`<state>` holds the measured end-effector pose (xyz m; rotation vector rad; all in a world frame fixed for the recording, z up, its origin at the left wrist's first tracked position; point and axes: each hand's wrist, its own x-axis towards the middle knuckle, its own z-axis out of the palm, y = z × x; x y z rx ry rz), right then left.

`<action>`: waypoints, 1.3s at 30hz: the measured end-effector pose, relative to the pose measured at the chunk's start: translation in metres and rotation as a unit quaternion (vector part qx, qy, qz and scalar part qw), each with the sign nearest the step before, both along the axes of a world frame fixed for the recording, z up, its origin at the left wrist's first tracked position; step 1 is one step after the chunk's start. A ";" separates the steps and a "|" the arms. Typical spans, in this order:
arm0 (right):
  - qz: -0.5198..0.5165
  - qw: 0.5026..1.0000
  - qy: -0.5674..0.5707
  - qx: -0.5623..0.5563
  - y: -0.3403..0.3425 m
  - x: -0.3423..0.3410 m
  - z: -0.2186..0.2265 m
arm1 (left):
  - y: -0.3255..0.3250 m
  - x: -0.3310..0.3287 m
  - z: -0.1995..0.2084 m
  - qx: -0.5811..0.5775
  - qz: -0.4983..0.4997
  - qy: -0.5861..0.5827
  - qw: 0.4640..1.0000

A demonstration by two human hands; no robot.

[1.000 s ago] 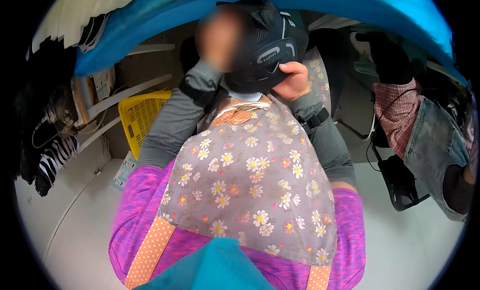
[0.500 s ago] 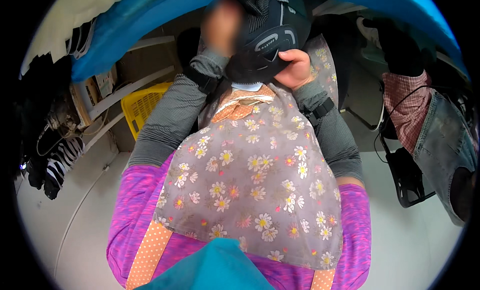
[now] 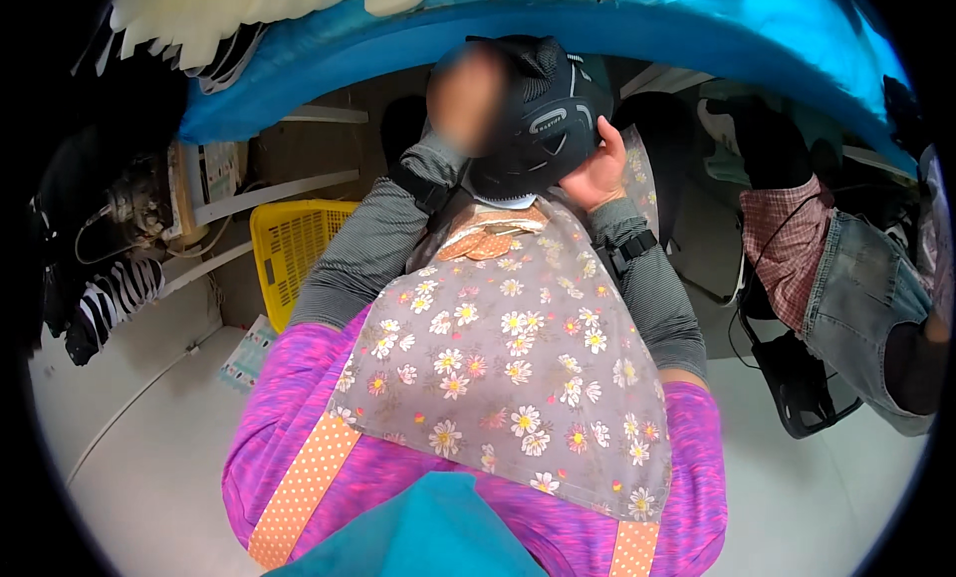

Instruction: Insert padding or liners into shoe uppers and inspect the interior fit.

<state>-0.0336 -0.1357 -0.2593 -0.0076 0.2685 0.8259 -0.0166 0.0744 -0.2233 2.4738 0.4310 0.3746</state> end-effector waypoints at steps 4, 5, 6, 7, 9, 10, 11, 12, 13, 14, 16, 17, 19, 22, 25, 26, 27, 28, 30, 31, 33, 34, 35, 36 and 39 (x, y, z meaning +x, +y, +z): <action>0.024 0.997 -0.012 -0.069 0.004 0.006 0.005 | -0.002 0.006 0.014 -0.006 -0.012 0.024 1.000; 0.028 0.997 -0.025 -0.069 0.004 0.009 0.002 | -0.003 0.007 0.010 0.010 -0.004 0.011 1.000; 0.031 0.996 -0.038 -0.069 0.003 0.011 -0.001 | -0.005 0.009 0.005 0.025 0.004 -0.003 1.000; 0.030 0.997 -0.036 -0.069 0.003 0.011 -0.007 | -0.007 0.009 0.001 0.025 0.002 -0.001 1.000; 0.027 0.999 -0.040 -0.009 0.002 0.010 -0.020 | -0.013 0.009 -0.008 0.030 0.040 0.012 0.999; 0.026 0.999 -0.040 -0.009 0.001 0.012 -0.025 | -0.012 0.011 -0.011 0.030 0.039 0.012 0.999; 0.035 0.999 -0.042 -0.001 0.001 0.015 -0.027 | -0.011 0.014 -0.012 0.029 0.025 0.006 0.999; 0.044 0.998 -0.045 0.007 0.001 0.018 -0.028 | -0.009 0.016 -0.012 0.029 0.012 -0.002 1.000; 0.045 0.998 -0.049 0.008 -0.002 0.015 -0.027 | -0.010 0.013 -0.012 0.030 0.014 -0.006 0.999; 0.025 0.999 -0.040 0.011 -0.002 0.014 -0.022 | -0.011 0.012 -0.010 0.032 0.009 0.003 0.999; 0.006 1.000 -0.018 0.012 -0.001 0.016 -0.011 | -0.006 0.010 -0.003 0.038 0.008 0.003 0.999; 0.009 1.000 -0.020 0.012 0.000 0.017 0.000 | -0.002 0.008 0.005 0.025 -0.006 -0.015 1.000; -0.002 1.000 -0.020 -0.001 0.001 0.015 0.018 | 0.007 0.005 0.025 -0.019 -0.014 -0.052 0.998; -0.029 0.986 -0.164 0.016 -0.015 0.012 0.020 | 0.016 -0.010 0.089 -0.150 -0.102 -0.179 0.967; -0.087 0.965 -0.248 0.009 -0.009 0.011 0.071 | 0.025 -0.025 0.155 -0.212 -0.148 -0.165 0.952; -0.099 0.956 -0.271 -0.047 -0.008 0.012 0.086 | 0.027 -0.028 0.171 -0.236 -0.160 -0.148 0.947; -0.106 0.945 -0.292 -0.104 -0.005 0.014 0.101 | 0.025 -0.028 0.183 -0.233 -0.154 -0.158 0.947; -0.111 0.930 -0.311 -0.159 -0.004 0.015 0.118 | 0.020 -0.026 0.194 -0.271 -0.201 -0.223 0.915; -0.156 0.943 -0.271 -0.115 -0.005 0.020 0.143 | 0.018 -0.023 0.204 -0.307 -0.251 -0.296 0.869; -0.153 0.946 -0.286 -0.017 -0.007 0.024 0.149 | 0.025 -0.025 0.207 -0.336 -0.289 -0.234 0.865; -0.139 0.947 -0.280 0.070 -0.016 0.026 0.155 | 0.018 -0.022 0.214 -0.412 -0.287 -0.253 0.827; -0.141 0.952 -0.264 0.060 -0.023 0.024 0.159 | 0.015 -0.021 0.218 -0.448 -0.285 -0.265 0.805; -0.142 0.955 -0.255 0.060 -0.023 0.020 0.166 | 0.021 -0.021 0.217 -0.390 -0.259 -0.238 0.851; -0.140 0.953 -0.263 0.060 -0.021 0.019 0.173 | 0.024 -0.020 0.218 -0.331 -0.230 -0.210 0.891; -0.167 0.935 -0.302 0.080 -0.024 0.022 0.177 | 0.023 -0.008 0.221 -0.258 -0.234 -0.229 0.909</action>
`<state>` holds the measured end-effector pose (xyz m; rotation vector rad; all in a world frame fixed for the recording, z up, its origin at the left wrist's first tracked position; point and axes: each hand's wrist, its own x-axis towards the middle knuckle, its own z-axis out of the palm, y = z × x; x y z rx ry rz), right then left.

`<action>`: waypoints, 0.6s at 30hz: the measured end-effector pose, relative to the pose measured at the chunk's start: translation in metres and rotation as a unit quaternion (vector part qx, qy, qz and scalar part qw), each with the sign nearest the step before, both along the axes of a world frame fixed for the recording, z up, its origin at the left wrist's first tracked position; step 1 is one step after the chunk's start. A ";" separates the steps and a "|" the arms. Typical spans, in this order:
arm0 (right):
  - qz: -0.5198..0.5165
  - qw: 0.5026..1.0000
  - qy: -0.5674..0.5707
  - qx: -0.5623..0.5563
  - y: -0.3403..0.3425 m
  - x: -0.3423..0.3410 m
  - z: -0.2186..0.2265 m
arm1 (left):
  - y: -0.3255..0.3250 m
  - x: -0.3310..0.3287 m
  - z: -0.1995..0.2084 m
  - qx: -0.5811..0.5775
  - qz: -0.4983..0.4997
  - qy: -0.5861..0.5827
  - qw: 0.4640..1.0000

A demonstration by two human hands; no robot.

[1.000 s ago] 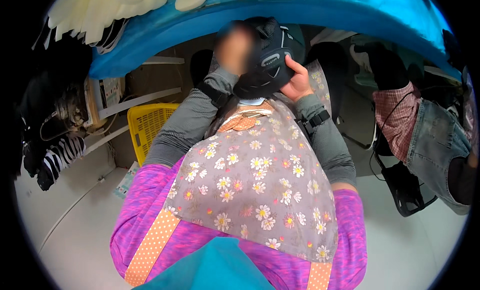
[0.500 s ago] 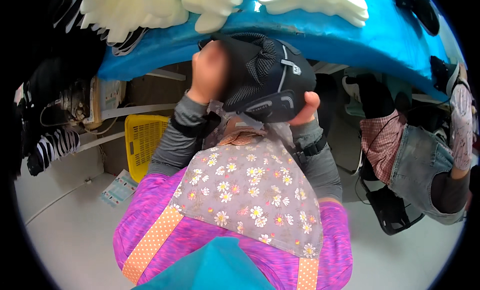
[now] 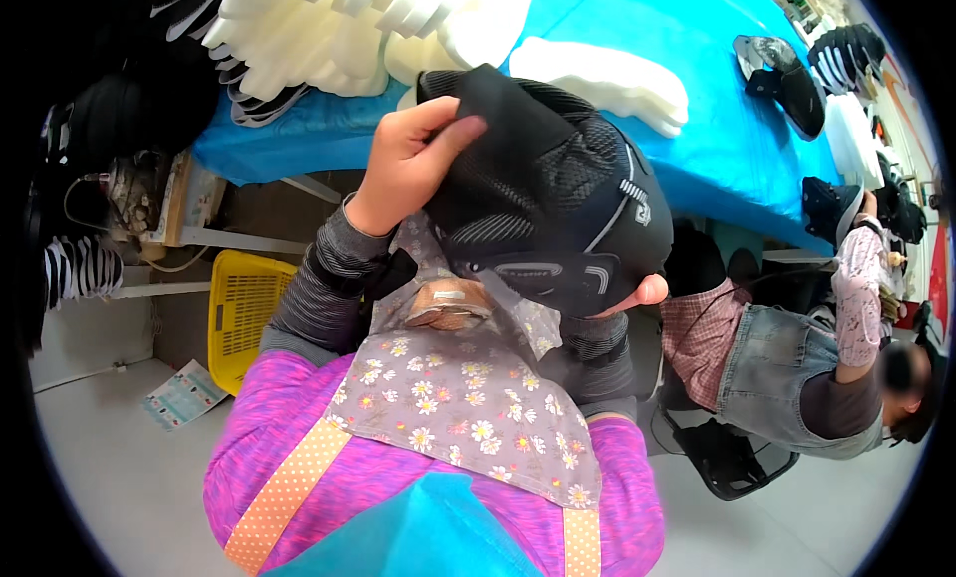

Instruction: Insert padding or liners into shoe uppers and inspect the interior fit.

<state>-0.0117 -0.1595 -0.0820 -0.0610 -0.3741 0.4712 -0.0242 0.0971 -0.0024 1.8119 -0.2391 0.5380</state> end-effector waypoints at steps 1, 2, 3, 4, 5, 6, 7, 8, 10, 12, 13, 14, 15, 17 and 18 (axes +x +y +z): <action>0.003 1.000 -0.006 -0.003 -0.001 -0.003 -0.001 | 0.000 0.004 0.001 0.052 -0.001 -0.028 0.998; -0.029 0.999 -0.013 -0.038 0.004 -0.006 0.006 | -0.005 0.007 0.005 0.020 -0.005 -0.084 0.996; -0.059 0.995 -0.019 -0.074 0.009 -0.010 0.012 | -0.004 0.009 0.010 0.018 -0.004 -0.089 0.996; -0.066 0.994 -0.022 -0.085 0.011 -0.011 0.015 | -0.002 0.012 0.015 -0.023 -0.030 -0.093 0.995; -0.076 0.993 -0.023 -0.093 0.007 -0.013 0.018 | 0.000 0.010 0.035 -0.057 -0.078 -0.032 0.995; -0.078 0.992 -0.025 -0.094 0.004 -0.014 0.020 | 0.002 0.007 0.055 -0.090 -0.115 0.031 0.989; -0.075 0.992 -0.027 -0.093 0.001 -0.014 0.020 | 0.000 0.007 0.070 -0.082 -0.127 0.069 0.986; -0.076 0.992 -0.030 -0.093 -0.003 -0.015 0.022 | -0.005 0.004 0.093 0.009 -0.110 0.084 0.990; -0.073 0.993 -0.034 -0.089 -0.008 -0.015 0.022 | -0.017 0.005 0.110 0.105 -0.090 0.093 0.986; -0.073 0.992 -0.041 -0.094 -0.009 -0.018 0.027 | -0.023 0.014 0.112 0.106 -0.085 -0.050 0.990; -0.073 0.992 -0.044 -0.097 -0.011 -0.019 0.031 | -0.027 0.020 0.111 0.104 -0.085 -0.054 0.989; -0.074 0.992 -0.045 -0.096 -0.013 -0.021 0.029 | -0.034 0.028 0.107 0.129 -0.088 -0.173 0.973; -0.077 0.992 -0.044 -0.095 -0.015 -0.021 0.028 | -0.038 0.032 0.104 0.150 -0.091 -0.288 0.941; -0.079 0.991 -0.044 -0.098 -0.018 -0.025 0.027 | -0.050 0.032 0.095 0.111 -0.101 -0.252 0.956; -0.080 0.991 -0.044 -0.099 -0.019 -0.026 0.027 | -0.051 0.033 0.091 0.113 -0.084 -0.248 0.958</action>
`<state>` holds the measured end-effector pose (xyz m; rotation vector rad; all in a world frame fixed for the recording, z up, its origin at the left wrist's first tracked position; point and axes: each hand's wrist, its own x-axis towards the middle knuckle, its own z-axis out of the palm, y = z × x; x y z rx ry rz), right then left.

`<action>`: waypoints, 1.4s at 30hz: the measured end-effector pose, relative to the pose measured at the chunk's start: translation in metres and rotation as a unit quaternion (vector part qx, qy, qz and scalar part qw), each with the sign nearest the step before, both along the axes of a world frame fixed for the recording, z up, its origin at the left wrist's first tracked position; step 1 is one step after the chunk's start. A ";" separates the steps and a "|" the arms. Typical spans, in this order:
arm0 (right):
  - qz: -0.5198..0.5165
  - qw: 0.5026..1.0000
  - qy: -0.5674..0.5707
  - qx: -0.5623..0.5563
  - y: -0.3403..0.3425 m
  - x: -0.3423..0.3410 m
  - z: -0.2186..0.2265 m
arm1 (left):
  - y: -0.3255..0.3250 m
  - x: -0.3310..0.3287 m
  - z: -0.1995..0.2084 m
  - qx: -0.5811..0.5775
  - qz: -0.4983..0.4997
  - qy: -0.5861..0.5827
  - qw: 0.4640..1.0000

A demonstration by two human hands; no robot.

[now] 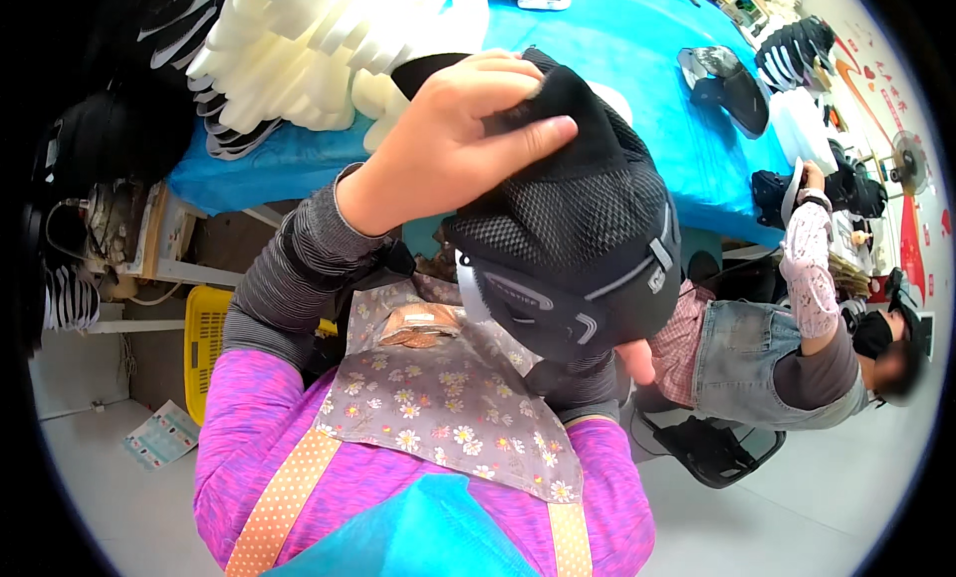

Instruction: Insert padding or liners into shoe uppers and inspect the interior fit.

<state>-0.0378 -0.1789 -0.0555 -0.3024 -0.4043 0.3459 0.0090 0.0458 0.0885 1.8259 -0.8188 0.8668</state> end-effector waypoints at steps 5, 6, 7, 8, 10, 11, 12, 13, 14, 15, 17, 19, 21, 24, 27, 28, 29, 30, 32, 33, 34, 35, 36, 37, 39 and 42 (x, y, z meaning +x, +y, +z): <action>-0.011 1.000 -0.001 -0.004 -0.006 -0.002 0.000 | -0.007 0.008 -0.016 0.022 0.047 0.005 0.999; -0.010 1.000 -0.002 -0.007 -0.006 -0.002 0.000 | -0.008 0.009 -0.020 0.028 0.044 0.017 0.998; -0.010 1.000 0.000 -0.006 -0.007 -0.002 0.000 | -0.011 0.010 -0.026 0.034 0.042 0.030 0.998; -0.013 1.000 0.000 -0.006 -0.006 -0.003 0.000 | -0.016 0.011 -0.030 0.025 0.038 0.008 0.999; -0.015 1.000 0.002 -0.009 -0.007 -0.004 -0.001 | -0.026 0.003 -0.038 0.010 0.040 0.013 0.999; -0.015 1.000 0.005 -0.011 -0.008 -0.006 -0.002 | -0.031 -0.003 -0.040 0.006 0.050 0.001 0.999; -0.015 1.000 0.006 -0.013 -0.009 -0.007 -0.003 | -0.032 -0.005 -0.042 0.009 0.060 0.012 0.998; -0.014 1.000 0.007 -0.013 -0.009 -0.008 -0.004 | -0.031 -0.007 -0.044 0.010 0.060 0.016 0.998; -0.014 1.000 0.007 -0.017 -0.010 -0.007 -0.005 | -0.030 -0.007 -0.046 0.029 0.098 -0.002 0.995; -0.011 1.000 0.009 -0.019 -0.011 -0.007 -0.006 | -0.029 -0.006 -0.049 0.049 0.136 -0.020 0.989; -0.009 1.000 0.014 -0.023 -0.012 -0.009 -0.010 | -0.020 -0.001 -0.063 0.067 0.176 -0.016 0.982; -0.004 0.999 0.020 -0.024 -0.013 -0.007 -0.015 | -0.016 -0.002 -0.070 0.062 0.180 -0.014 0.982; 0.000 0.999 0.026 -0.028 -0.015 -0.011 -0.016 | -0.019 0.002 -0.077 0.024 0.164 -0.022 0.986; 0.002 0.999 0.033 -0.031 -0.015 -0.012 -0.018 | -0.022 0.001 -0.080 -0.012 0.141 -0.017 0.990; 0.004 0.999 0.039 -0.033 -0.016 -0.013 -0.022 | -0.022 0.001 -0.084 -0.004 0.129 0.000 0.992; 0.005 0.999 0.040 -0.034 -0.016 -0.012 -0.023 | -0.023 0.002 -0.089 0.002 0.135 0.008 0.991; 0.008 0.999 0.041 -0.035 -0.016 -0.011 -0.025 | -0.024 0.004 -0.094 0.008 0.142 0.016 0.990; 0.010 0.998 0.042 -0.037 -0.016 -0.012 -0.026 | -0.026 0.005 -0.099 0.008 0.149 0.015 0.989; 0.014 0.998 0.045 -0.041 -0.015 -0.012 -0.027 | -0.026 0.006 -0.106 0.013 0.163 0.025 0.986; 0.015 0.998 0.048 -0.043 -0.016 -0.013 -0.028 | -0.025 0.006 -0.109 0.019 0.175 0.033 0.984; 0.018 0.998 0.049 -0.046 -0.016 -0.012 -0.030 | -0.023 0.006 -0.113 0.019 0.176 0.035 0.983; 0.020 0.997 0.050 -0.047 -0.016 -0.011 -0.032 | -0.020 0.007 -0.116 0.039 0.189 0.041 0.980; 0.022 0.997 0.054 -0.048 -0.016 -0.013 -0.032 | -0.018 0.006 -0.120 0.059 0.200 0.047 0.977; 0.025 0.997 0.057 -0.052 -0.017 -0.013 -0.033 | -0.018 0.006 -0.123 0.061 0.201 0.048 0.977; 0.027 0.996 0.061 -0.054 -0.018 -0.014 -0.034 | -0.020 0.002 -0.129 0.050 0.230 0.047 0.971; 0.032 0.996 0.066 -0.053 -0.019 -0.014 -0.039 | -0.023 0.003 -0.136 0.041 0.226 0.056 0.972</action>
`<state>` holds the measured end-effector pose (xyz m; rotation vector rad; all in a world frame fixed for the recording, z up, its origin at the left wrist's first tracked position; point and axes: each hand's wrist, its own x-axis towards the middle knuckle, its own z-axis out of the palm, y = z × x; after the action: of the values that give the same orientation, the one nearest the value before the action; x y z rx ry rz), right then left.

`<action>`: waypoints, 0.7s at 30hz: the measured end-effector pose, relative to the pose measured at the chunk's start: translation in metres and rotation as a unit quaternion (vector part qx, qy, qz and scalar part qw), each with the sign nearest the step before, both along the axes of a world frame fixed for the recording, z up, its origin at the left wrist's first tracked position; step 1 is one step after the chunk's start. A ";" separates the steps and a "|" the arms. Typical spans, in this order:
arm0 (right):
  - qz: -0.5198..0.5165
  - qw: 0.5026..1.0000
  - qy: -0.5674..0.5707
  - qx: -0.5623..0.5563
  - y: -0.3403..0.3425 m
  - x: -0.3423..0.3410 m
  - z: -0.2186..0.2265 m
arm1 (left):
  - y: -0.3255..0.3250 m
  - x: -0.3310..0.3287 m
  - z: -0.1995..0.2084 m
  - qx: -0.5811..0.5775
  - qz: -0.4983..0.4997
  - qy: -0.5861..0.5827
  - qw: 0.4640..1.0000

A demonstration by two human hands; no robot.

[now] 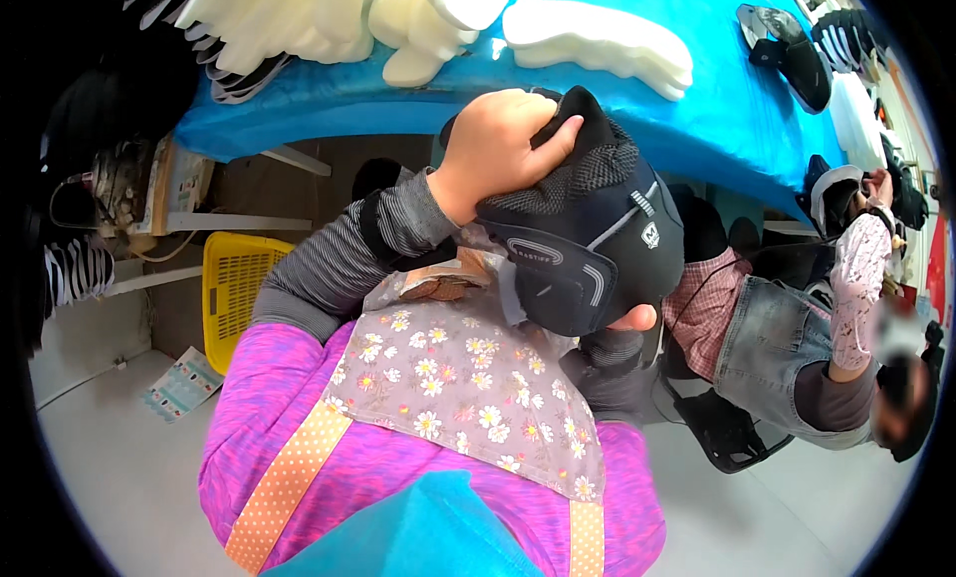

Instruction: Insert padding or liners into shoe uppers and inspect the interior fit.

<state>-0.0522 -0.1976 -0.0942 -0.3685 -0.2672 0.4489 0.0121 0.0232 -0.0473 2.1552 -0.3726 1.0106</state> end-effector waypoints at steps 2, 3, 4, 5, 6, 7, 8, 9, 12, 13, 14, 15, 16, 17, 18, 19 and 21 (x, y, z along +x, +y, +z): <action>0.002 1.000 0.002 -0.002 0.000 -0.002 -0.002 | -0.003 -0.001 -0.002 -0.017 -0.011 0.026 0.999; 0.002 1.000 0.004 -0.003 0.000 -0.002 -0.002 | -0.003 -0.002 -0.001 -0.034 -0.021 0.049 0.998; 0.003 1.000 0.004 -0.005 -0.001 -0.003 -0.002 | -0.003 -0.003 -0.001 -0.035 -0.022 0.051 0.998; 0.002 1.000 0.005 -0.004 -0.002 -0.004 -0.002 | -0.001 -0.006 0.000 -0.050 -0.048 0.109 0.992; 0.000 1.000 0.005 -0.004 -0.003 -0.005 -0.004 | 0.001 -0.008 0.001 -0.062 -0.075 0.166 0.981; -0.001 1.000 0.007 -0.005 -0.004 -0.006 -0.005 | 0.003 -0.009 0.003 -0.061 -0.077 0.168 0.981; 0.000 1.000 0.006 -0.005 -0.005 -0.005 -0.005 | 0.004 -0.011 0.006 -0.063 -0.088 0.217 0.970; 0.002 1.000 0.007 -0.004 -0.005 -0.004 -0.006 | 0.005 -0.012 0.006 -0.065 -0.098 0.265 0.957; 0.004 1.000 0.006 -0.005 -0.005 -0.007 -0.005 | 0.011 -0.008 -0.012 -0.113 -0.164 0.319 0.926; 0.006 1.000 0.006 -0.009 -0.006 -0.006 -0.003 | 0.014 -0.004 -0.018 -0.169 -0.225 0.351 0.893; 0.006 1.000 0.006 -0.009 -0.006 -0.009 -0.003 | 0.020 -0.002 -0.018 -0.225 -0.297 0.402 0.836; 0.005 1.000 0.008 -0.009 -0.007 -0.009 -0.004 | 0.028 -0.001 -0.017 -0.277 -0.365 0.447 0.768; 0.007 1.000 0.008 -0.010 -0.007 -0.008 -0.005 | 0.037 -0.001 -0.015 -0.320 -0.410 0.463 0.717; 0.011 1.000 0.010 -0.011 -0.007 -0.007 -0.006 | 0.045 -0.003 -0.012 -0.328 -0.414 0.469 0.708; 0.005 1.000 0.012 -0.010 -0.011 -0.009 -0.003 | 0.051 -0.003 -0.009 -0.317 -0.411 0.473 0.712; 0.003 1.000 0.013 -0.013 -0.010 -0.010 -0.002 | 0.054 -0.003 -0.007 -0.306 -0.408 0.477 0.715; 0.009 1.000 0.016 -0.011 -0.008 -0.006 -0.009 | 0.056 -0.006 0.000 -0.280 -0.379 0.459 0.753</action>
<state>-0.0587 -0.2058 -0.1028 -0.3796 -0.2343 0.4747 0.0065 0.0788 -0.0477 1.4461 -0.3344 -0.4052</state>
